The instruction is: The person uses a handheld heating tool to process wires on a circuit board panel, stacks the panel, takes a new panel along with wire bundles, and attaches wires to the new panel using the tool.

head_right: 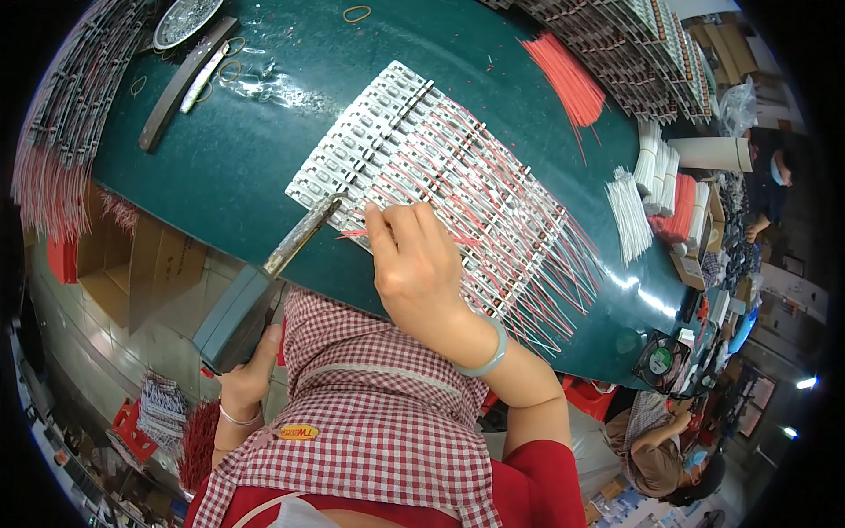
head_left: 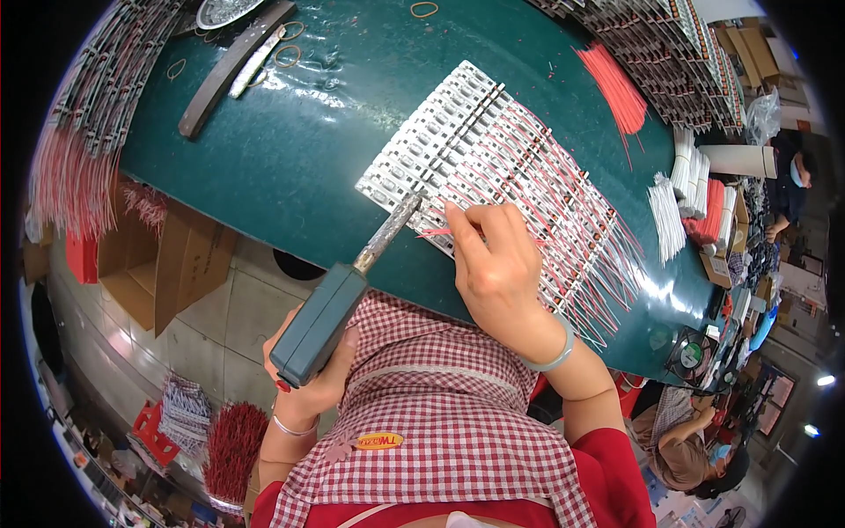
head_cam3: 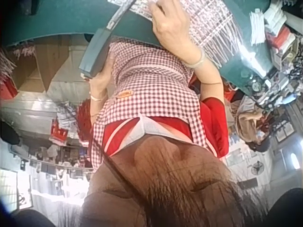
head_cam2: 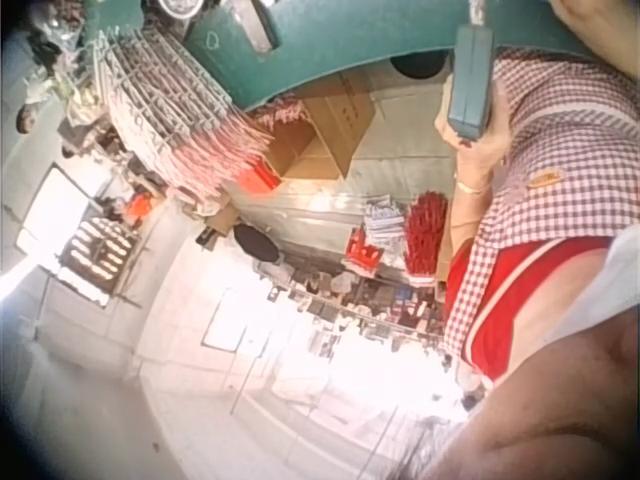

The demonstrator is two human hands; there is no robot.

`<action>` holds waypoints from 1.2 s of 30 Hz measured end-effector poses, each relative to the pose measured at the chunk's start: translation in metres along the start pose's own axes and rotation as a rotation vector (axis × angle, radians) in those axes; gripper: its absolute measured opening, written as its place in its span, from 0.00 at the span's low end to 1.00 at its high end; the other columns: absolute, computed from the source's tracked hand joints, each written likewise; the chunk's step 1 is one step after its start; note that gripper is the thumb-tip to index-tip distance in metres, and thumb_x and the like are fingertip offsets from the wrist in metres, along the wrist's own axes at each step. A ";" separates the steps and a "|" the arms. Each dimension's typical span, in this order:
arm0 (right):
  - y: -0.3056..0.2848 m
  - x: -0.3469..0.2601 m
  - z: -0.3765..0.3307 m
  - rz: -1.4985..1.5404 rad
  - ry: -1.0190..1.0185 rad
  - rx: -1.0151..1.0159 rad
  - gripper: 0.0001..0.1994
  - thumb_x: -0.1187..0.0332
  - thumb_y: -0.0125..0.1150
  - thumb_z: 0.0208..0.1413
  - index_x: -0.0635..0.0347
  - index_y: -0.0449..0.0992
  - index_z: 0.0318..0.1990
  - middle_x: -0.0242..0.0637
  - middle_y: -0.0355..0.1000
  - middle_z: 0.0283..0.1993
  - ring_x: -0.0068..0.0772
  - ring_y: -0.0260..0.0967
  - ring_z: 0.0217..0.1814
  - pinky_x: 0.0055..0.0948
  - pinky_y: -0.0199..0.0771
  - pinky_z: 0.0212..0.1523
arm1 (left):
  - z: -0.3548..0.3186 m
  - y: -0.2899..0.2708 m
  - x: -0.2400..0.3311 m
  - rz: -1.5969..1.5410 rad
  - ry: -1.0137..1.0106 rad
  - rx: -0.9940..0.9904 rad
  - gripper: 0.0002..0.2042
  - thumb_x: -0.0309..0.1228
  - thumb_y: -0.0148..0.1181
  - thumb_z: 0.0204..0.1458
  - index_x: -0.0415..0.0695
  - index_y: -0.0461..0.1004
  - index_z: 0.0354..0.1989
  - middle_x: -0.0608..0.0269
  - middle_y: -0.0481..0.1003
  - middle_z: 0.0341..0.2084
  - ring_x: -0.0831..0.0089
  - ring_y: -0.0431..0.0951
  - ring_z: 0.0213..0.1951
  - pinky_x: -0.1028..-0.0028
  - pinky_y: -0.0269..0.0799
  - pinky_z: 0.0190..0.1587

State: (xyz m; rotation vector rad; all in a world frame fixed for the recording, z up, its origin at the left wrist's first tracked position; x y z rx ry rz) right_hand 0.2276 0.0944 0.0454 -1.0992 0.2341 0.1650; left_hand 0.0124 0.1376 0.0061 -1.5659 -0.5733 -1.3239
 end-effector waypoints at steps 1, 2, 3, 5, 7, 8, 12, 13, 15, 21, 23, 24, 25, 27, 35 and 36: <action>0.000 -0.001 -0.001 -0.001 -0.001 -0.001 0.19 0.81 0.61 0.43 0.73 0.79 0.47 0.39 0.68 0.35 0.38 0.67 0.37 0.32 0.70 0.31 | 0.000 0.000 0.000 -0.001 0.000 0.000 0.12 0.20 0.71 0.47 0.32 0.81 0.41 0.55 0.80 0.31 0.69 0.81 0.28 0.75 0.76 0.32; 0.002 0.000 -0.002 0.017 0.016 -0.002 0.18 0.83 0.64 0.43 0.70 0.80 0.46 0.39 0.70 0.35 0.38 0.68 0.35 0.33 0.70 0.30 | 0.000 0.000 0.001 -0.012 0.004 0.005 0.12 0.19 0.71 0.47 0.32 0.81 0.40 0.55 0.80 0.31 0.68 0.81 0.29 0.75 0.76 0.32; 0.003 0.001 -0.003 0.036 0.034 -0.003 0.18 0.84 0.68 0.44 0.68 0.81 0.46 0.39 0.71 0.34 0.37 0.69 0.34 0.33 0.71 0.29 | 0.000 -0.001 0.002 -0.020 0.008 0.009 0.12 0.19 0.70 0.46 0.32 0.81 0.40 0.54 0.80 0.31 0.68 0.81 0.29 0.74 0.76 0.33; 0.006 0.001 -0.005 0.026 0.049 -0.015 0.18 0.85 0.68 0.44 0.68 0.81 0.46 0.39 0.71 0.34 0.37 0.68 0.33 0.33 0.70 0.29 | 0.000 -0.001 0.003 -0.005 0.024 -0.006 0.12 0.19 0.70 0.46 0.32 0.81 0.40 0.54 0.80 0.32 0.68 0.81 0.29 0.74 0.76 0.33; 0.007 0.000 -0.006 0.015 0.063 -0.028 0.18 0.85 0.68 0.43 0.68 0.81 0.46 0.39 0.71 0.33 0.37 0.68 0.33 0.34 0.70 0.29 | -0.001 0.001 0.004 0.007 0.039 -0.020 0.11 0.18 0.70 0.46 0.32 0.81 0.40 0.54 0.80 0.32 0.67 0.81 0.29 0.74 0.76 0.33; 0.007 0.000 -0.005 0.012 0.067 -0.034 0.18 0.85 0.68 0.43 0.68 0.81 0.46 0.39 0.70 0.33 0.37 0.68 0.33 0.34 0.70 0.29 | -0.001 0.001 0.002 -0.007 0.023 -0.014 0.11 0.18 0.70 0.45 0.31 0.81 0.39 0.53 0.80 0.32 0.67 0.81 0.29 0.75 0.76 0.34; 0.007 -0.001 -0.005 0.007 0.072 -0.043 0.18 0.84 0.68 0.43 0.68 0.81 0.46 0.39 0.70 0.33 0.37 0.68 0.33 0.34 0.70 0.29 | 0.000 0.003 0.002 -0.009 -0.006 -0.037 0.11 0.17 0.69 0.45 0.31 0.80 0.38 0.53 0.80 0.32 0.68 0.81 0.29 0.75 0.76 0.33; 0.008 0.000 -0.005 0.006 0.072 -0.043 0.18 0.84 0.68 0.43 0.68 0.81 0.46 0.39 0.70 0.33 0.37 0.68 0.33 0.34 0.70 0.29 | 0.001 0.004 0.002 -0.010 -0.006 -0.038 0.11 0.17 0.69 0.45 0.31 0.80 0.38 0.53 0.80 0.32 0.68 0.81 0.29 0.75 0.76 0.33; 0.009 0.000 -0.006 -0.008 0.071 -0.043 0.18 0.84 0.68 0.44 0.68 0.81 0.46 0.38 0.69 0.33 0.36 0.67 0.33 0.33 0.70 0.29 | 0.003 0.006 0.001 -0.031 -0.028 -0.047 0.10 0.17 0.69 0.44 0.32 0.80 0.37 0.54 0.79 0.32 0.69 0.80 0.28 0.75 0.74 0.32; 0.009 -0.002 -0.004 -0.021 0.078 -0.060 0.17 0.83 0.68 0.45 0.68 0.81 0.46 0.38 0.69 0.32 0.36 0.67 0.33 0.33 0.70 0.29 | 0.000 0.005 -0.004 -0.007 -0.078 -0.069 0.09 0.17 0.69 0.45 0.33 0.79 0.36 0.55 0.79 0.30 0.69 0.79 0.27 0.75 0.74 0.31; 0.010 -0.002 -0.005 -0.021 0.075 -0.061 0.17 0.83 0.68 0.45 0.68 0.81 0.46 0.38 0.68 0.33 0.36 0.67 0.33 0.34 0.70 0.30 | 0.000 0.004 -0.002 -0.001 -0.059 -0.060 0.09 0.17 0.69 0.45 0.33 0.80 0.36 0.55 0.79 0.31 0.68 0.79 0.27 0.74 0.74 0.31; 0.010 -0.002 -0.005 -0.021 0.073 -0.062 0.17 0.83 0.68 0.45 0.68 0.81 0.46 0.38 0.68 0.33 0.36 0.67 0.33 0.34 0.70 0.30 | 0.000 0.003 -0.001 0.005 -0.040 -0.053 0.09 0.18 0.69 0.45 0.33 0.80 0.37 0.55 0.79 0.31 0.68 0.79 0.27 0.74 0.74 0.31; 0.010 -0.002 -0.005 -0.022 0.074 -0.062 0.17 0.83 0.68 0.45 0.68 0.81 0.46 0.38 0.68 0.33 0.36 0.67 0.33 0.34 0.70 0.30 | -0.003 0.003 -0.003 0.004 -0.039 -0.054 0.09 0.18 0.69 0.45 0.33 0.80 0.37 0.55 0.79 0.31 0.68 0.79 0.27 0.74 0.74 0.31; 0.010 -0.002 -0.004 -0.028 0.076 -0.066 0.17 0.83 0.68 0.45 0.68 0.80 0.46 0.38 0.68 0.33 0.37 0.66 0.33 0.34 0.70 0.30 | -0.010 -0.002 -0.010 -0.013 -0.058 -0.016 0.11 0.19 0.70 0.46 0.32 0.80 0.39 0.55 0.79 0.31 0.68 0.79 0.28 0.74 0.74 0.31; 0.003 -0.005 -0.004 0.043 0.056 -0.010 0.20 0.84 0.64 0.44 0.71 0.79 0.50 0.41 0.69 0.36 0.39 0.68 0.38 0.34 0.72 0.33 | -0.013 -0.011 -0.006 -0.025 -0.013 0.015 0.13 0.21 0.71 0.47 0.32 0.80 0.42 0.53 0.81 0.33 0.67 0.82 0.31 0.74 0.76 0.34; 0.001 -0.007 -0.004 0.094 0.039 0.001 0.23 0.83 0.62 0.43 0.74 0.78 0.52 0.41 0.68 0.36 0.40 0.67 0.40 0.34 0.72 0.33 | -0.014 -0.011 -0.007 -0.024 -0.019 0.022 0.13 0.21 0.71 0.47 0.32 0.80 0.42 0.52 0.81 0.33 0.67 0.82 0.31 0.74 0.77 0.35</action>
Point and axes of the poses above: each hand's wrist, its own z-axis towards the middle knuckle, its own y-axis out of the palm, x = y × z, the point moved 10 cm from there along z, towards the middle knuckle
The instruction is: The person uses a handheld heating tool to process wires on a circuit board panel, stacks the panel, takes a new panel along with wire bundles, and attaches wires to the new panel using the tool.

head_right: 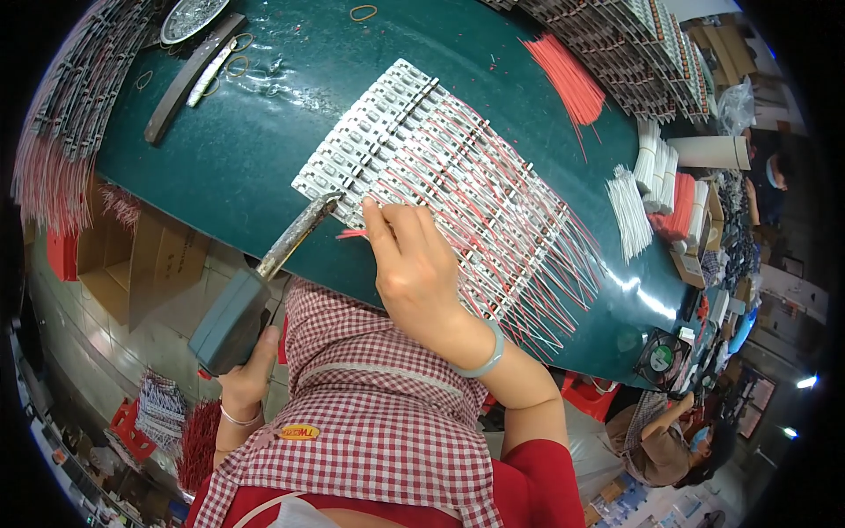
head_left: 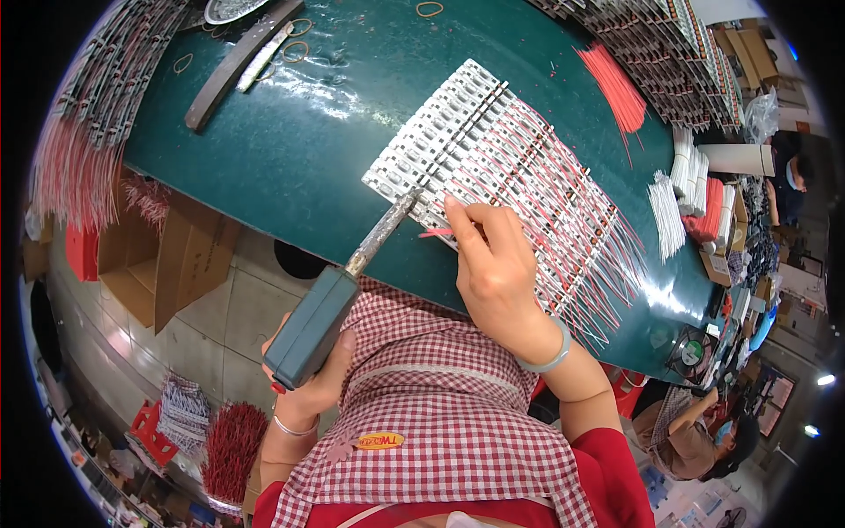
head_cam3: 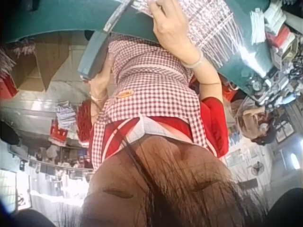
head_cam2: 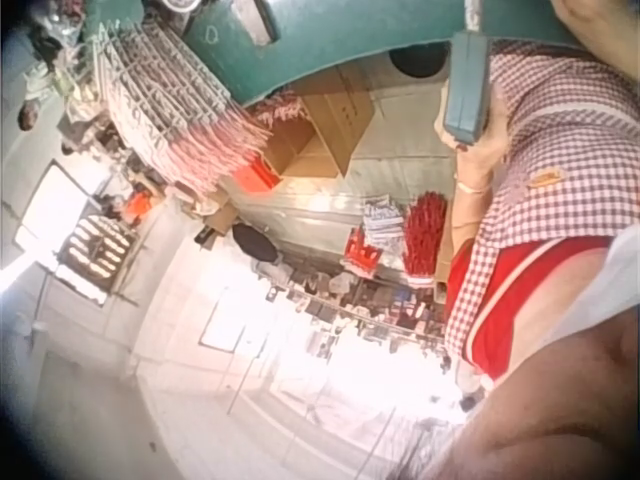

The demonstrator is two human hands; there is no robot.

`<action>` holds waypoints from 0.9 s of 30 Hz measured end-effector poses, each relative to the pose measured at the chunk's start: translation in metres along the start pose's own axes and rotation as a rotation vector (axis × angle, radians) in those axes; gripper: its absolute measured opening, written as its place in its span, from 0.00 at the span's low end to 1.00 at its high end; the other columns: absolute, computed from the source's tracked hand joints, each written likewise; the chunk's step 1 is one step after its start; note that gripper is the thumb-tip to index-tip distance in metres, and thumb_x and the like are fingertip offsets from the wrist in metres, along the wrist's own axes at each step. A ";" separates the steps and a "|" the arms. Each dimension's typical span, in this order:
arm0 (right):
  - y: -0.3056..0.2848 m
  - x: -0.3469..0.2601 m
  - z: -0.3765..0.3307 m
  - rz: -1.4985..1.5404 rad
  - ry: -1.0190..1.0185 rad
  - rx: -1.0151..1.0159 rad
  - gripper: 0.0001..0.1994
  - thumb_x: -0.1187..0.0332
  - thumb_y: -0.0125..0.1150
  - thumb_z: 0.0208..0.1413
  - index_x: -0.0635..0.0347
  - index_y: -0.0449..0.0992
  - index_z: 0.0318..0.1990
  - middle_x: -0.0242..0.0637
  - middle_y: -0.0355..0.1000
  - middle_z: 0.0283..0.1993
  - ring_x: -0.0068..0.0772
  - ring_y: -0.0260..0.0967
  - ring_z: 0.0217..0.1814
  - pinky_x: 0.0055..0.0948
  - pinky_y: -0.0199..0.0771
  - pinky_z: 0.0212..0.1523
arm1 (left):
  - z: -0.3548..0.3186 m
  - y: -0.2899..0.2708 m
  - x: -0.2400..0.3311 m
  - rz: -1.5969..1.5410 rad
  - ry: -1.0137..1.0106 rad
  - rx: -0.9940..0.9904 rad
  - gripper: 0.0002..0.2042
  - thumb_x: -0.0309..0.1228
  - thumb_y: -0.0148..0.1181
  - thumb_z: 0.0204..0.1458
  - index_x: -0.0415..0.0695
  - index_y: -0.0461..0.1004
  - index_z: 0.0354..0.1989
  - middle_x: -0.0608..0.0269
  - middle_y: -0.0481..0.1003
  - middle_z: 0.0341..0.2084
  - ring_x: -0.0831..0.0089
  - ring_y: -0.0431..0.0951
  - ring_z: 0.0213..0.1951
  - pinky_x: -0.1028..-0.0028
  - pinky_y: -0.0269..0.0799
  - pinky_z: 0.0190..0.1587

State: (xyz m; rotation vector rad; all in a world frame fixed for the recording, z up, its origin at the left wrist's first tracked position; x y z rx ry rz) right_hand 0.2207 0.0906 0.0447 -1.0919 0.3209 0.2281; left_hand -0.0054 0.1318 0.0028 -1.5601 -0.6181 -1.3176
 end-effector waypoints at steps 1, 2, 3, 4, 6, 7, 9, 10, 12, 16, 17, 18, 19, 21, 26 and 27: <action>0.001 -0.001 -0.001 -0.001 0.000 0.000 0.23 0.83 0.62 0.43 0.74 0.78 0.52 0.41 0.68 0.36 0.40 0.67 0.40 0.34 0.72 0.33 | -0.001 0.000 -0.001 -0.001 0.000 0.000 0.13 0.21 0.71 0.47 0.32 0.80 0.42 0.52 0.81 0.33 0.67 0.82 0.31 0.74 0.77 0.35; 0.005 0.002 -0.003 0.032 0.033 -0.020 0.24 0.84 0.62 0.43 0.74 0.77 0.54 0.42 0.68 0.37 0.40 0.68 0.40 0.35 0.73 0.34 | -0.002 -0.001 -0.003 0.000 -0.011 0.002 0.13 0.21 0.71 0.47 0.32 0.81 0.42 0.53 0.81 0.33 0.68 0.82 0.31 0.74 0.77 0.34; 0.009 0.005 -0.005 0.069 0.067 -0.039 0.26 0.85 0.63 0.43 0.73 0.76 0.56 0.42 0.68 0.37 0.41 0.68 0.39 0.36 0.73 0.34 | -0.003 -0.001 -0.004 0.003 -0.023 0.005 0.13 0.21 0.71 0.47 0.32 0.81 0.42 0.53 0.81 0.33 0.68 0.82 0.31 0.74 0.77 0.34; 0.010 0.003 -0.003 0.070 0.067 -0.039 0.26 0.85 0.63 0.43 0.73 0.76 0.56 0.42 0.68 0.37 0.41 0.68 0.39 0.36 0.73 0.34 | -0.003 -0.001 -0.005 0.004 -0.023 0.006 0.13 0.21 0.71 0.47 0.32 0.81 0.42 0.53 0.81 0.33 0.68 0.82 0.31 0.74 0.77 0.34; 0.011 0.001 -0.001 0.003 0.077 -0.036 0.27 0.84 0.63 0.44 0.73 0.75 0.57 0.43 0.68 0.38 0.41 0.68 0.37 0.37 0.72 0.33 | -0.003 -0.001 -0.005 -0.001 -0.014 0.006 0.13 0.21 0.71 0.47 0.33 0.81 0.42 0.53 0.81 0.33 0.68 0.82 0.30 0.74 0.77 0.34; 0.012 0.001 -0.002 0.003 0.076 -0.037 0.27 0.84 0.63 0.44 0.73 0.75 0.57 0.43 0.68 0.38 0.41 0.68 0.37 0.37 0.72 0.33 | -0.004 -0.002 -0.004 -0.001 -0.014 0.007 0.13 0.21 0.71 0.47 0.33 0.81 0.42 0.53 0.81 0.33 0.68 0.82 0.30 0.74 0.77 0.34; 0.014 0.005 -0.007 0.012 0.101 -0.055 0.24 0.83 0.64 0.46 0.71 0.77 0.55 0.42 0.68 0.37 0.39 0.67 0.34 0.36 0.72 0.32 | -0.004 -0.002 -0.005 0.004 -0.038 0.002 0.13 0.21 0.71 0.47 0.33 0.81 0.42 0.54 0.81 0.32 0.69 0.82 0.30 0.74 0.77 0.34; 0.015 0.005 -0.008 0.012 0.101 -0.054 0.24 0.83 0.64 0.46 0.71 0.77 0.55 0.42 0.68 0.37 0.39 0.67 0.34 0.36 0.72 0.32 | -0.004 -0.002 -0.005 0.004 -0.038 0.002 0.13 0.21 0.71 0.47 0.33 0.81 0.42 0.54 0.81 0.32 0.69 0.82 0.30 0.74 0.77 0.34; 0.008 0.004 -0.009 0.019 0.081 0.023 0.22 0.85 0.66 0.47 0.63 0.81 0.53 0.39 0.69 0.35 0.38 0.69 0.34 0.34 0.71 0.31 | -0.005 -0.003 -0.006 -0.026 -0.050 0.030 0.12 0.20 0.70 0.47 0.33 0.81 0.41 0.55 0.80 0.31 0.69 0.81 0.29 0.75 0.76 0.33; 0.005 0.000 -0.007 0.001 0.061 0.055 0.18 0.84 0.68 0.45 0.62 0.83 0.46 0.35 0.70 0.31 0.36 0.69 0.32 0.34 0.70 0.29 | -0.002 -0.001 -0.002 -0.018 -0.004 0.029 0.10 0.19 0.69 0.46 0.33 0.81 0.39 0.55 0.80 0.30 0.69 0.81 0.28 0.75 0.76 0.33; 0.005 -0.001 -0.007 0.004 0.050 0.060 0.17 0.84 0.68 0.45 0.61 0.83 0.44 0.35 0.70 0.30 0.35 0.68 0.31 0.33 0.70 0.29 | 0.000 0.001 0.003 0.012 0.036 0.007 0.10 0.19 0.69 0.46 0.33 0.81 0.38 0.55 0.80 0.30 0.69 0.80 0.28 0.75 0.76 0.32; 0.004 -0.002 -0.007 0.007 0.039 0.066 0.16 0.84 0.68 0.44 0.61 0.84 0.43 0.34 0.70 0.30 0.34 0.68 0.31 0.33 0.69 0.29 | 0.001 0.003 0.008 0.043 0.077 -0.016 0.10 0.18 0.69 0.45 0.33 0.81 0.37 0.55 0.80 0.30 0.69 0.80 0.28 0.75 0.75 0.32; 0.005 -0.001 -0.007 0.007 0.039 0.066 0.16 0.84 0.68 0.44 0.61 0.84 0.43 0.34 0.70 0.30 0.34 0.68 0.31 0.33 0.69 0.29 | 0.000 0.004 0.008 0.043 0.077 -0.016 0.10 0.18 0.69 0.45 0.33 0.81 0.37 0.55 0.80 0.30 0.69 0.80 0.28 0.75 0.75 0.32; 0.006 0.000 -0.008 0.013 0.040 0.076 0.15 0.84 0.68 0.44 0.61 0.84 0.42 0.34 0.70 0.29 0.35 0.68 0.31 0.33 0.69 0.29 | -0.001 0.004 0.001 -0.016 0.008 -0.012 0.09 0.17 0.69 0.45 0.33 0.81 0.37 0.55 0.80 0.30 0.68 0.81 0.28 0.75 0.76 0.32; 0.004 -0.004 -0.006 0.001 0.029 0.073 0.15 0.84 0.68 0.44 0.60 0.84 0.42 0.34 0.70 0.30 0.34 0.68 0.31 0.32 0.69 0.29 | 0.001 0.004 0.005 -0.027 0.000 -0.024 0.10 0.17 0.69 0.45 0.33 0.80 0.37 0.55 0.80 0.31 0.68 0.81 0.29 0.75 0.76 0.32; 0.005 -0.003 -0.006 0.006 0.032 0.071 0.15 0.84 0.69 0.44 0.60 0.84 0.42 0.34 0.70 0.30 0.34 0.68 0.31 0.32 0.69 0.29 | 0.002 0.006 0.004 -0.027 -0.028 -0.038 0.10 0.17 0.69 0.45 0.33 0.80 0.37 0.54 0.80 0.31 0.67 0.81 0.29 0.75 0.76 0.33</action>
Point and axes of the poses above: each hand's wrist, its own z-axis towards the middle knuckle, its own y-axis out of the palm, x = y × z, the point moved 10 cm from there along z, towards the middle knuckle
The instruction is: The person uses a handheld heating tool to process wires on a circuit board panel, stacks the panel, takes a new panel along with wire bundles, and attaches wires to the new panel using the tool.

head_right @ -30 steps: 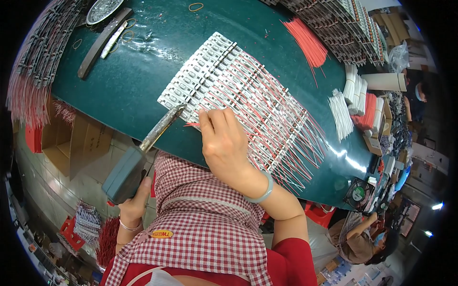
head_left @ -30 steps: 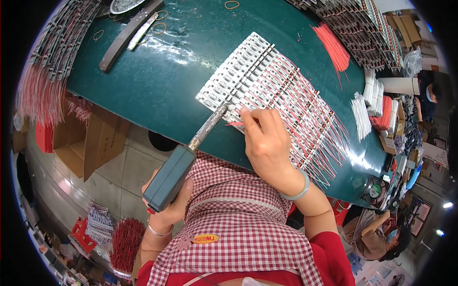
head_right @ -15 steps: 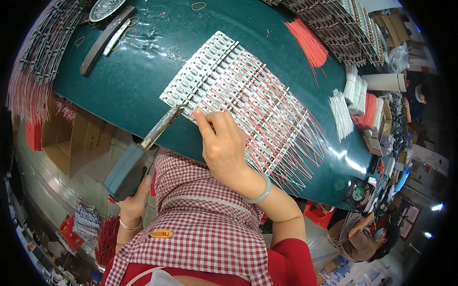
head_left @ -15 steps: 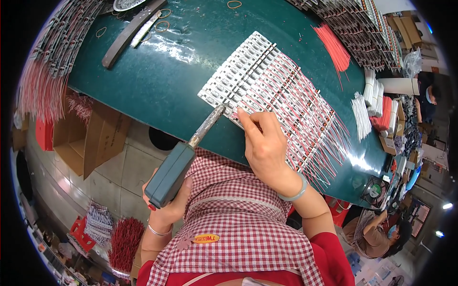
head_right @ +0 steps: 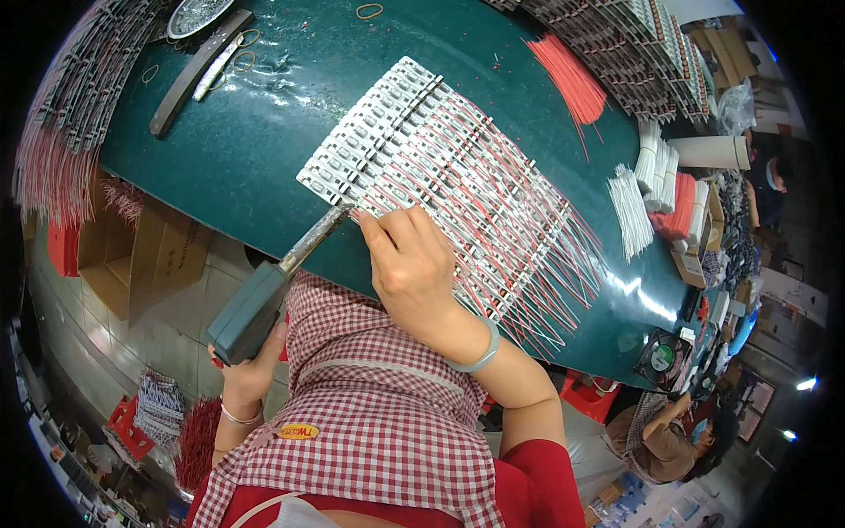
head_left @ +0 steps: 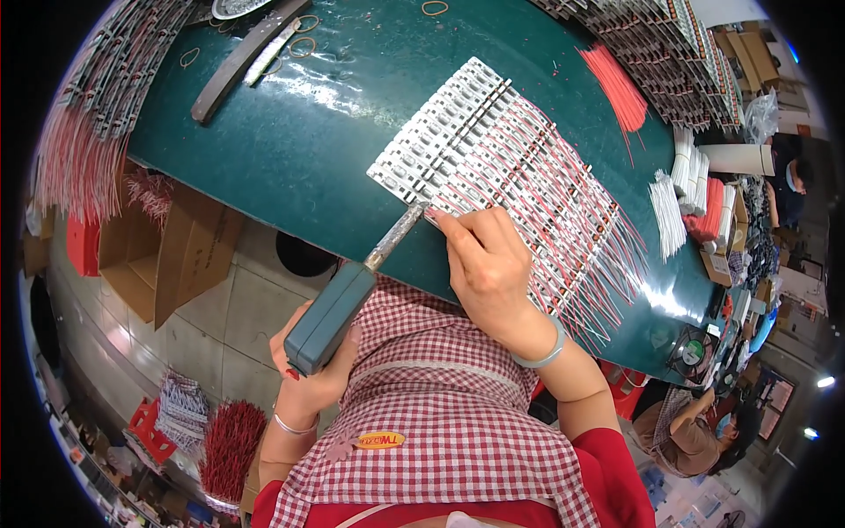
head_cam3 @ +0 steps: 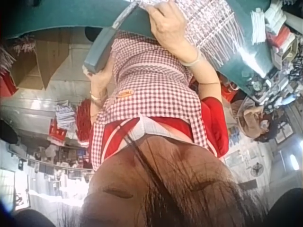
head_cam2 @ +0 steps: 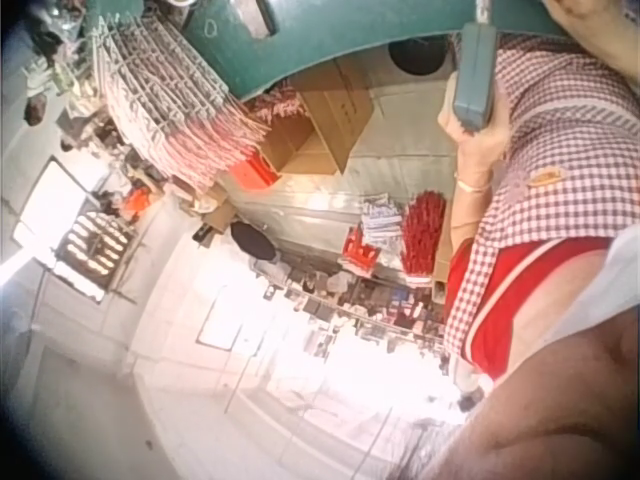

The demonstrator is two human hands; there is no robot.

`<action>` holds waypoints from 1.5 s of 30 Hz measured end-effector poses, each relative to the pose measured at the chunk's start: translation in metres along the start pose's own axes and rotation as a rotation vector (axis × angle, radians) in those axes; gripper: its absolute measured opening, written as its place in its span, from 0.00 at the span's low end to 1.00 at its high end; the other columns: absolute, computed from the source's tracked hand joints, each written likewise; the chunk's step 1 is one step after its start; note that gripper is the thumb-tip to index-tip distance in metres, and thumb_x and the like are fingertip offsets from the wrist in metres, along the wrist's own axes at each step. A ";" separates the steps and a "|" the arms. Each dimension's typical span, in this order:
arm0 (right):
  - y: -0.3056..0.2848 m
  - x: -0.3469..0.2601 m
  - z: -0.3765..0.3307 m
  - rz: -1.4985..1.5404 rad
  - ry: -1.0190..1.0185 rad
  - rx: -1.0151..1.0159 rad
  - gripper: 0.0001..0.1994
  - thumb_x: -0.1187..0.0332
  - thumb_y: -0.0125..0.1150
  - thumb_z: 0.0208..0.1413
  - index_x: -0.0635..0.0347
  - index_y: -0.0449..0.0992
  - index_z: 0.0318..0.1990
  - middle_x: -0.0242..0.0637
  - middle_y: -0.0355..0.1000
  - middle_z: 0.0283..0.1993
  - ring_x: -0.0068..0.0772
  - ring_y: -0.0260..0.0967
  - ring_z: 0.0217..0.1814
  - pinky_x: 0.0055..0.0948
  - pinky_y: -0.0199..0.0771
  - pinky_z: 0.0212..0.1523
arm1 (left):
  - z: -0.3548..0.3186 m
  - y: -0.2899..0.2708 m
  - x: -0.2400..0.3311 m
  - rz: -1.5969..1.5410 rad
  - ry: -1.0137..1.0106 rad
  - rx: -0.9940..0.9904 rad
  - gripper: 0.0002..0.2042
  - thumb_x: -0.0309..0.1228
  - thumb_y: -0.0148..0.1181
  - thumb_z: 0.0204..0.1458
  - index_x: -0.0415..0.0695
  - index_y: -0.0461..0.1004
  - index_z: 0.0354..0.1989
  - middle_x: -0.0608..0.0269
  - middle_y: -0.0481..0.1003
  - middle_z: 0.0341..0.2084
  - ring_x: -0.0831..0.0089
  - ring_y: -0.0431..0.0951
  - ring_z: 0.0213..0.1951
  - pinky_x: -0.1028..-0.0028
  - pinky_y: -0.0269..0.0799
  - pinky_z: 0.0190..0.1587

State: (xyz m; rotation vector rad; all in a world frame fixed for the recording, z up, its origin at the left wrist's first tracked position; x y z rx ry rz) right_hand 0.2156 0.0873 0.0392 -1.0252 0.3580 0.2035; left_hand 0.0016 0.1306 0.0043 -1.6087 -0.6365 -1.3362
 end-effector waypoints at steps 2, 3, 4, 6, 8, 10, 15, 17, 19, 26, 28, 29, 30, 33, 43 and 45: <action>0.000 0.001 0.000 0.002 0.004 0.000 0.15 0.84 0.69 0.44 0.60 0.83 0.42 0.34 0.70 0.30 0.34 0.68 0.31 0.32 0.69 0.29 | 0.000 0.001 -0.001 0.020 0.011 -0.013 0.10 0.17 0.69 0.45 0.33 0.80 0.37 0.55 0.80 0.31 0.68 0.81 0.29 0.75 0.76 0.33; 0.001 0.001 -0.001 0.001 0.007 -0.002 0.15 0.84 0.69 0.44 0.60 0.83 0.42 0.34 0.69 0.30 0.34 0.68 0.31 0.32 0.69 0.29 | -0.001 0.002 -0.001 0.036 0.022 -0.025 0.10 0.18 0.69 0.45 0.33 0.80 0.37 0.55 0.80 0.31 0.68 0.81 0.29 0.75 0.76 0.33; 0.001 0.001 -0.001 0.000 0.008 -0.001 0.15 0.84 0.69 0.44 0.60 0.83 0.42 0.34 0.69 0.30 0.34 0.68 0.31 0.32 0.69 0.29 | -0.001 0.002 -0.001 0.036 0.022 -0.026 0.10 0.18 0.69 0.45 0.33 0.80 0.37 0.55 0.80 0.31 0.68 0.81 0.29 0.75 0.76 0.33; 0.002 0.001 -0.001 -0.011 0.011 -0.011 0.14 0.83 0.69 0.45 0.61 0.83 0.41 0.34 0.69 0.29 0.34 0.67 0.31 0.33 0.69 0.29 | 0.000 0.002 -0.002 0.061 -0.002 -0.047 0.10 0.18 0.69 0.46 0.33 0.80 0.37 0.55 0.80 0.31 0.69 0.81 0.29 0.75 0.75 0.33; 0.002 0.001 -0.001 -0.011 0.013 -0.012 0.14 0.83 0.69 0.45 0.61 0.83 0.41 0.34 0.69 0.29 0.34 0.67 0.31 0.33 0.69 0.29 | -0.001 0.001 -0.002 0.042 -0.021 -0.044 0.10 0.18 0.69 0.46 0.33 0.80 0.37 0.55 0.80 0.31 0.70 0.80 0.29 0.75 0.75 0.33; 0.003 0.001 -0.002 -0.014 0.015 -0.012 0.14 0.83 0.69 0.45 0.61 0.83 0.41 0.34 0.69 0.29 0.34 0.67 0.31 0.33 0.69 0.30 | -0.004 0.001 -0.004 0.022 -0.039 -0.042 0.10 0.18 0.69 0.46 0.33 0.80 0.38 0.55 0.80 0.31 0.71 0.80 0.29 0.75 0.75 0.33; 0.002 0.001 0.000 -0.008 0.027 -0.012 0.13 0.83 0.69 0.45 0.61 0.83 0.40 0.34 0.69 0.30 0.35 0.68 0.32 0.33 0.70 0.30 | -0.024 -0.009 -0.022 -0.136 -0.007 0.006 0.18 0.16 0.66 0.53 0.33 0.76 0.53 0.57 0.79 0.42 0.77 0.75 0.28 0.76 0.71 0.28; 0.002 0.002 -0.001 0.008 0.035 0.003 0.13 0.83 0.69 0.45 0.61 0.83 0.40 0.35 0.70 0.30 0.35 0.68 0.32 0.33 0.70 0.30 | -0.025 -0.009 -0.020 -0.166 -0.035 0.038 0.19 0.15 0.65 0.53 0.33 0.75 0.54 0.56 0.79 0.41 0.78 0.74 0.27 0.77 0.70 0.27; 0.000 0.004 -0.001 0.017 0.043 0.022 0.13 0.83 0.69 0.45 0.61 0.83 0.40 0.35 0.70 0.31 0.36 0.68 0.32 0.33 0.70 0.30 | -0.023 -0.009 -0.014 -0.200 -0.057 0.066 0.19 0.14 0.64 0.52 0.32 0.74 0.54 0.55 0.78 0.41 0.79 0.73 0.26 0.78 0.69 0.26; -0.041 0.022 0.018 0.084 0.040 0.117 0.12 0.83 0.66 0.45 0.62 0.83 0.39 0.36 0.72 0.32 0.38 0.70 0.35 0.35 0.71 0.32 | -0.015 -0.007 -0.025 -0.365 -0.171 0.205 0.21 0.13 0.62 0.52 0.32 0.73 0.56 0.51 0.79 0.46 0.79 0.72 0.22 0.79 0.67 0.22; -0.060 0.051 0.033 0.051 0.077 0.174 0.13 0.84 0.67 0.46 0.59 0.84 0.39 0.38 0.73 0.32 0.41 0.71 0.35 0.37 0.71 0.33 | -0.012 -0.011 -0.027 -0.426 -0.169 0.256 0.23 0.13 0.62 0.51 0.33 0.70 0.57 0.48 0.78 0.47 0.77 0.72 0.21 0.78 0.67 0.20; -0.066 0.076 0.045 -0.037 0.070 0.188 0.12 0.83 0.67 0.47 0.59 0.85 0.39 0.38 0.74 0.32 0.42 0.72 0.35 0.38 0.72 0.34 | -0.010 -0.008 -0.025 -0.436 -0.153 0.252 0.23 0.13 0.62 0.51 0.33 0.70 0.57 0.48 0.78 0.47 0.77 0.72 0.21 0.78 0.67 0.20; -0.070 0.107 0.055 -0.130 0.068 0.204 0.11 0.81 0.67 0.48 0.58 0.85 0.39 0.38 0.74 0.32 0.43 0.72 0.35 0.38 0.72 0.35 | -0.006 -0.004 -0.025 -0.509 -0.194 0.279 0.23 0.13 0.62 0.51 0.32 0.71 0.57 0.49 0.78 0.45 0.77 0.72 0.20 0.77 0.68 0.20; -0.086 0.202 0.074 -0.251 0.118 0.228 0.10 0.78 0.68 0.50 0.57 0.85 0.40 0.39 0.75 0.36 0.45 0.72 0.40 0.39 0.72 0.40 | 0.010 0.009 -0.023 -0.651 -0.225 0.275 0.22 0.14 0.62 0.51 0.31 0.70 0.57 0.49 0.77 0.43 0.75 0.73 0.19 0.77 0.68 0.19; -0.033 0.181 0.035 -0.016 0.254 -0.032 0.12 0.64 0.69 0.56 0.64 0.77 0.37 0.47 0.70 0.41 0.52 0.65 0.48 0.45 0.68 0.50 | 0.031 0.051 -0.037 -0.965 -0.334 0.288 0.18 0.19 0.61 0.51 0.33 0.72 0.52 0.49 0.77 0.45 0.59 0.82 0.46 0.57 0.82 0.51; -0.033 0.182 0.031 -0.004 0.287 -0.033 0.13 0.62 0.69 0.56 0.64 0.77 0.37 0.47 0.70 0.41 0.52 0.65 0.48 0.45 0.67 0.51 | 0.034 0.067 -0.031 -1.032 -0.316 0.266 0.17 0.18 0.60 0.51 0.32 0.72 0.50 0.49 0.76 0.46 0.55 0.81 0.50 0.53 0.79 0.58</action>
Point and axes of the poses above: each hand's wrist, its own z-axis towards the middle knuckle, its own y-axis out of the palm, x = y × z, the point moved 10 cm from there along z, towards the middle knuckle
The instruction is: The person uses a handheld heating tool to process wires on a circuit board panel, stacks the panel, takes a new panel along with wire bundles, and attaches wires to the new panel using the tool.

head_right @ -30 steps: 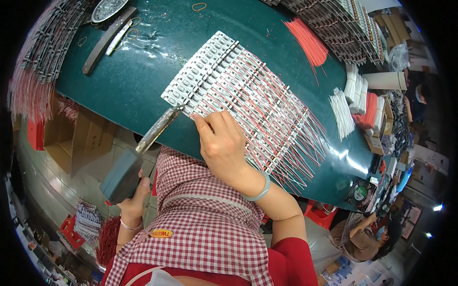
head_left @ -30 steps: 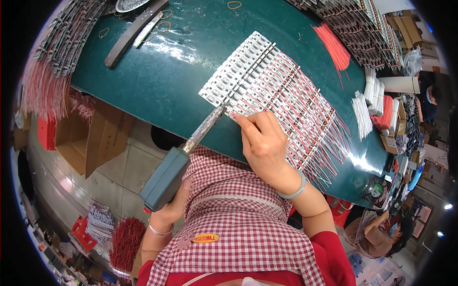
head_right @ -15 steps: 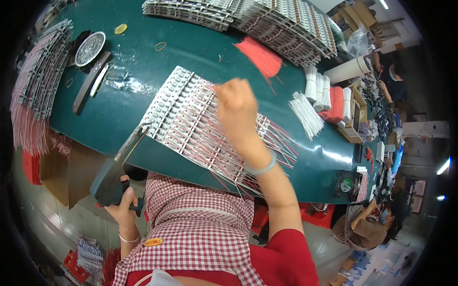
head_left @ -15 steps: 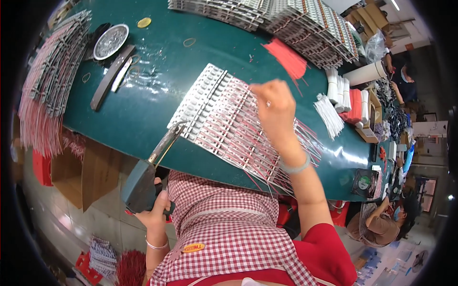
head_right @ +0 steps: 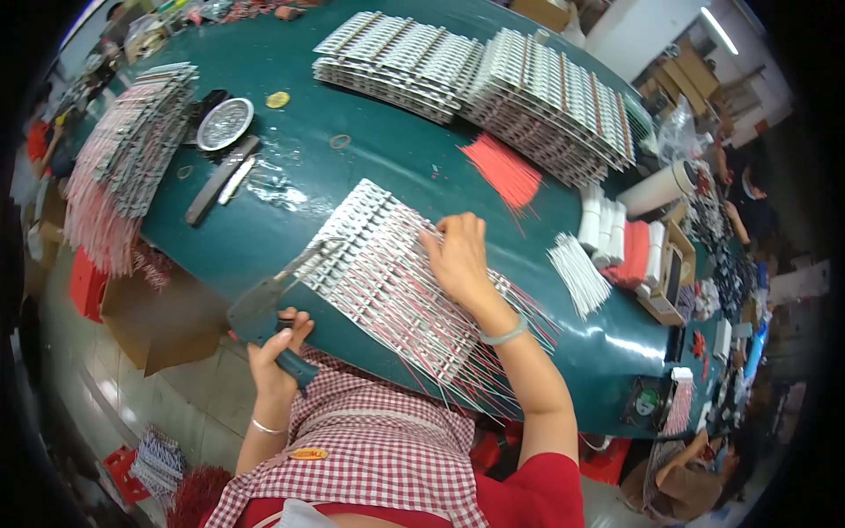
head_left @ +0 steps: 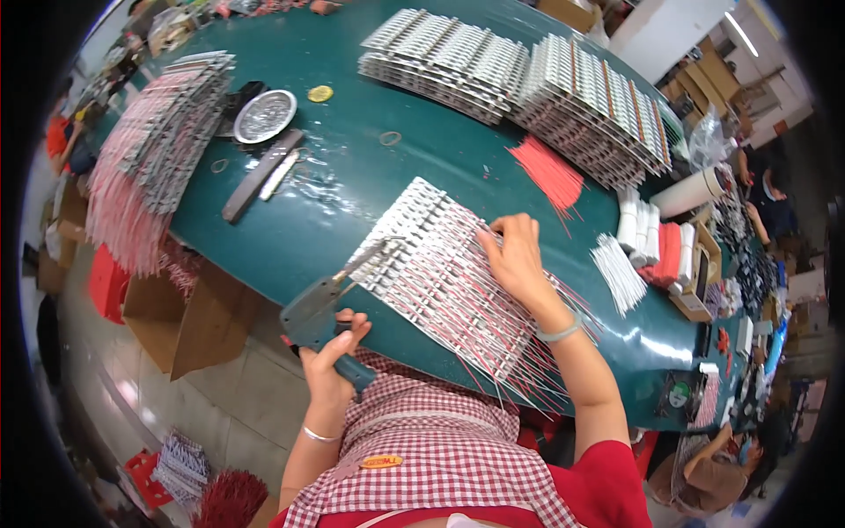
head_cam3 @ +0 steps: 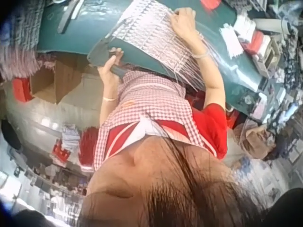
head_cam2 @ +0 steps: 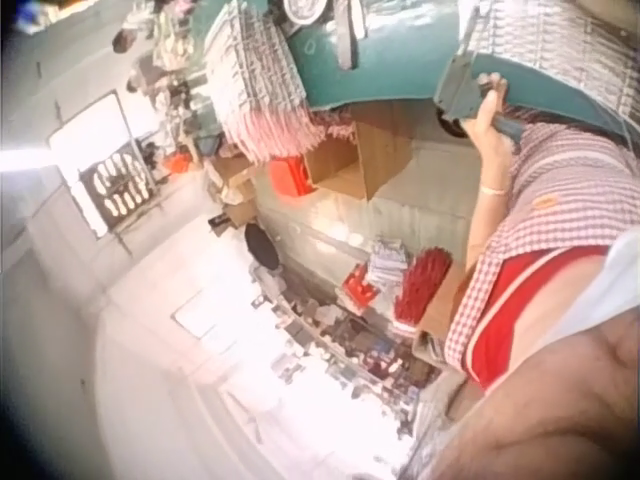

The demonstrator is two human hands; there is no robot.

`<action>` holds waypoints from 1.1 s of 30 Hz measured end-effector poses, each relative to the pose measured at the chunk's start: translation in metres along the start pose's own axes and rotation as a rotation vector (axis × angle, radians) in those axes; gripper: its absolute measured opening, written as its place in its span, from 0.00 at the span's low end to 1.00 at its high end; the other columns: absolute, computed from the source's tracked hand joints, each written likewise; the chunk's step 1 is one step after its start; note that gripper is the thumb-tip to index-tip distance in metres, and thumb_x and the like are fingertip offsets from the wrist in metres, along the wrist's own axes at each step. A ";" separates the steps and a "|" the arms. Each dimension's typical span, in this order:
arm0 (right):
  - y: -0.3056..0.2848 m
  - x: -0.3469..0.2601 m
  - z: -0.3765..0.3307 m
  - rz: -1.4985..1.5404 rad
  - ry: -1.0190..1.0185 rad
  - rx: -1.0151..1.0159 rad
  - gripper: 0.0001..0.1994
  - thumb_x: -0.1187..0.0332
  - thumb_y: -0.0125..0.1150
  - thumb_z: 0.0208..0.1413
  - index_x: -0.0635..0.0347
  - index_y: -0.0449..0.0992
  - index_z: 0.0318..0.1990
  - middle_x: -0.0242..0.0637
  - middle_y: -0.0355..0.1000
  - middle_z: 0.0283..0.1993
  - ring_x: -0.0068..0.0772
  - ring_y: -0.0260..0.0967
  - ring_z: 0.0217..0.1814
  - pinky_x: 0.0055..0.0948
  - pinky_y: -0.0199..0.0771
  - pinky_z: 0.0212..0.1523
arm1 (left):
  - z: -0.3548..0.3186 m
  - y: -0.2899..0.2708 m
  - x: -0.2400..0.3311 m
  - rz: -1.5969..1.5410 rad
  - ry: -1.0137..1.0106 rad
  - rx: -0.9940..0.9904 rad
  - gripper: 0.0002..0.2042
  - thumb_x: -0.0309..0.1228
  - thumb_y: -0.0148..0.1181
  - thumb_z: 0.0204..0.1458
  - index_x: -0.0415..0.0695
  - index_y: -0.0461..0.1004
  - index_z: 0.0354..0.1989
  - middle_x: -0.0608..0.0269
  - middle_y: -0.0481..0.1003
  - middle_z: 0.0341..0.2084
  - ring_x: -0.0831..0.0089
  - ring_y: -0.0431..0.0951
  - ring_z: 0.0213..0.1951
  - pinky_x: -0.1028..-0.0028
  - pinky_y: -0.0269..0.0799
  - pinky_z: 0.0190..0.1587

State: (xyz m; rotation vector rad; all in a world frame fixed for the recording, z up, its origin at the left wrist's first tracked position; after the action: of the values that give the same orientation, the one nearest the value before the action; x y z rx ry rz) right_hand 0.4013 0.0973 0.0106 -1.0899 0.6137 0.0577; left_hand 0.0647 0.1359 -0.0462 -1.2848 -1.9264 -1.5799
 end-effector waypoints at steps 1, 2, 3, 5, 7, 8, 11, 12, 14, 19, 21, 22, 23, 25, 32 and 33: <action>0.002 0.004 0.000 -0.001 0.048 -0.008 0.14 0.61 0.69 0.56 0.64 0.77 0.37 0.47 0.70 0.41 0.52 0.64 0.49 0.45 0.66 0.51 | -0.001 0.002 -0.001 -0.014 0.018 0.003 0.17 0.18 0.60 0.50 0.32 0.72 0.50 0.49 0.76 0.47 0.54 0.80 0.51 0.51 0.78 0.58; 0.003 0.001 -0.003 0.026 0.019 -0.009 0.14 0.61 0.69 0.56 0.64 0.77 0.37 0.47 0.70 0.41 0.52 0.64 0.49 0.45 0.66 0.51 | -0.002 0.002 -0.002 -0.030 0.039 0.007 0.17 0.18 0.60 0.50 0.32 0.72 0.50 0.49 0.76 0.47 0.53 0.79 0.53 0.49 0.77 0.59; 0.013 0.004 -0.006 0.029 0.062 -0.110 0.15 0.59 0.70 0.56 0.64 0.77 0.36 0.48 0.69 0.41 0.53 0.63 0.49 0.46 0.66 0.52 | -0.003 0.002 0.000 -0.026 0.060 -0.006 0.18 0.18 0.60 0.50 0.32 0.72 0.51 0.49 0.76 0.46 0.52 0.79 0.53 0.48 0.76 0.60; 0.025 0.001 -0.015 0.063 0.040 -0.232 0.16 0.58 0.71 0.56 0.63 0.76 0.35 0.46 0.70 0.39 0.50 0.65 0.47 0.44 0.67 0.49 | -0.003 -0.004 -0.002 -0.043 0.087 0.000 0.19 0.18 0.61 0.50 0.33 0.72 0.53 0.50 0.77 0.46 0.55 0.78 0.54 0.50 0.77 0.59; 0.032 0.007 -0.027 0.310 0.184 -0.352 0.15 0.59 0.71 0.57 0.62 0.75 0.36 0.42 0.74 0.36 0.39 0.71 0.39 0.39 0.72 0.40 | -0.004 -0.014 0.005 -0.070 0.156 0.029 0.21 0.18 0.62 0.50 0.34 0.71 0.55 0.51 0.78 0.46 0.57 0.78 0.55 0.51 0.78 0.58; 0.040 0.011 -0.036 0.510 0.392 -0.463 0.15 0.60 0.72 0.57 0.62 0.74 0.38 0.39 0.77 0.35 0.33 0.73 0.35 0.35 0.74 0.34 | -0.001 -0.021 0.000 -0.122 0.138 0.025 0.18 0.18 0.62 0.50 0.34 0.73 0.51 0.51 0.78 0.46 0.56 0.78 0.54 0.50 0.78 0.58; 0.026 -0.037 -0.045 0.768 0.571 -0.548 0.13 0.67 0.71 0.59 0.63 0.74 0.44 0.36 0.80 0.33 0.23 0.75 0.30 0.26 0.74 0.27 | -0.004 -0.036 -0.001 -0.218 0.129 0.046 0.14 0.19 0.61 0.49 0.34 0.76 0.46 0.50 0.78 0.45 0.55 0.78 0.54 0.49 0.77 0.58; 0.021 -0.049 -0.040 0.770 0.535 -0.558 0.13 0.67 0.71 0.59 0.63 0.74 0.44 0.36 0.80 0.33 0.23 0.75 0.30 0.26 0.74 0.27 | -0.004 -0.040 -0.002 -0.253 0.102 0.059 0.14 0.19 0.62 0.49 0.33 0.76 0.46 0.50 0.78 0.45 0.54 0.78 0.54 0.49 0.78 0.58; 0.030 -0.064 -0.034 0.800 0.549 -0.692 0.14 0.73 0.69 0.59 0.66 0.73 0.50 0.39 0.80 0.35 0.22 0.77 0.33 0.24 0.75 0.31 | -0.004 -0.047 0.009 -0.279 0.133 0.039 0.13 0.19 0.62 0.49 0.34 0.76 0.45 0.50 0.78 0.45 0.54 0.78 0.54 0.49 0.78 0.57; 0.038 -0.115 0.045 0.812 0.320 -0.714 0.10 0.80 0.66 0.58 0.63 0.79 0.46 0.32 0.81 0.37 0.19 0.76 0.35 0.22 0.77 0.37 | -0.007 -0.075 0.086 -0.305 0.351 0.096 0.14 0.20 0.62 0.49 0.36 0.77 0.46 0.50 0.77 0.44 0.54 0.80 0.51 0.51 0.81 0.52; 0.047 -0.161 0.096 0.971 0.308 -0.656 0.05 0.77 0.62 0.61 0.63 0.79 0.44 0.32 0.80 0.37 0.17 0.75 0.33 0.21 0.74 0.32 | -0.014 -0.107 0.124 -0.310 0.508 0.192 0.15 0.20 0.61 0.49 0.37 0.75 0.48 0.51 0.77 0.45 0.56 0.80 0.49 0.57 0.83 0.48; 0.059 -0.170 0.128 0.882 0.264 -0.669 0.04 0.75 0.62 0.62 0.63 0.79 0.43 0.31 0.78 0.35 0.17 0.73 0.29 0.21 0.74 0.30 | -0.020 -0.130 0.137 -0.340 0.582 0.234 0.17 0.17 0.60 0.50 0.37 0.74 0.50 0.49 0.77 0.46 0.56 0.80 0.49 0.55 0.83 0.48; 0.074 -0.191 0.159 0.984 0.247 -0.616 0.05 0.73 0.62 0.63 0.64 0.79 0.43 0.29 0.76 0.32 0.17 0.70 0.26 0.21 0.73 0.27 | -0.030 -0.147 0.151 -0.347 0.663 0.317 0.17 0.17 0.60 0.50 0.37 0.74 0.50 0.49 0.76 0.46 0.58 0.80 0.47 0.57 0.83 0.46; 0.116 -0.235 0.213 1.120 0.349 -0.578 0.06 0.71 0.61 0.65 0.65 0.78 0.43 0.32 0.76 0.34 0.24 0.73 0.31 0.28 0.77 0.31 | -0.053 -0.175 0.171 -0.346 0.763 0.418 0.17 0.18 0.61 0.50 0.37 0.74 0.50 0.50 0.76 0.46 0.60 0.80 0.46 0.60 0.83 0.44; 0.280 -0.402 0.343 1.729 0.513 -0.399 0.13 0.86 0.54 0.60 0.73 0.72 0.53 0.48 0.76 0.48 0.48 0.78 0.47 0.53 0.84 0.48 | -0.132 -0.232 0.168 -0.211 0.879 0.824 0.18 0.21 0.62 0.49 0.36 0.73 0.50 0.54 0.75 0.46 0.69 0.77 0.42 0.72 0.77 0.39; 0.302 -0.417 0.342 1.751 0.563 -0.390 0.15 0.86 0.54 0.60 0.68 0.71 0.53 0.47 0.76 0.49 0.48 0.79 0.46 0.53 0.85 0.47 | -0.143 -0.242 0.158 -0.201 0.855 0.892 0.18 0.21 0.62 0.49 0.36 0.73 0.50 0.54 0.75 0.46 0.70 0.77 0.42 0.73 0.77 0.39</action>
State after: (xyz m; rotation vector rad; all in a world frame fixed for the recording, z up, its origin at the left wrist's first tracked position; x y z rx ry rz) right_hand 0.1020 0.6337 0.0788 -0.6023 1.9732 1.4580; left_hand -0.2522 0.0801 -0.0295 -0.0237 -1.7943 -0.8634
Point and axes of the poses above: each hand's wrist, its own z-axis towards the middle knuckle, its own y-axis out of the palm, x = y × z, the point moved 10 cm from there along z, towards the middle knuckle
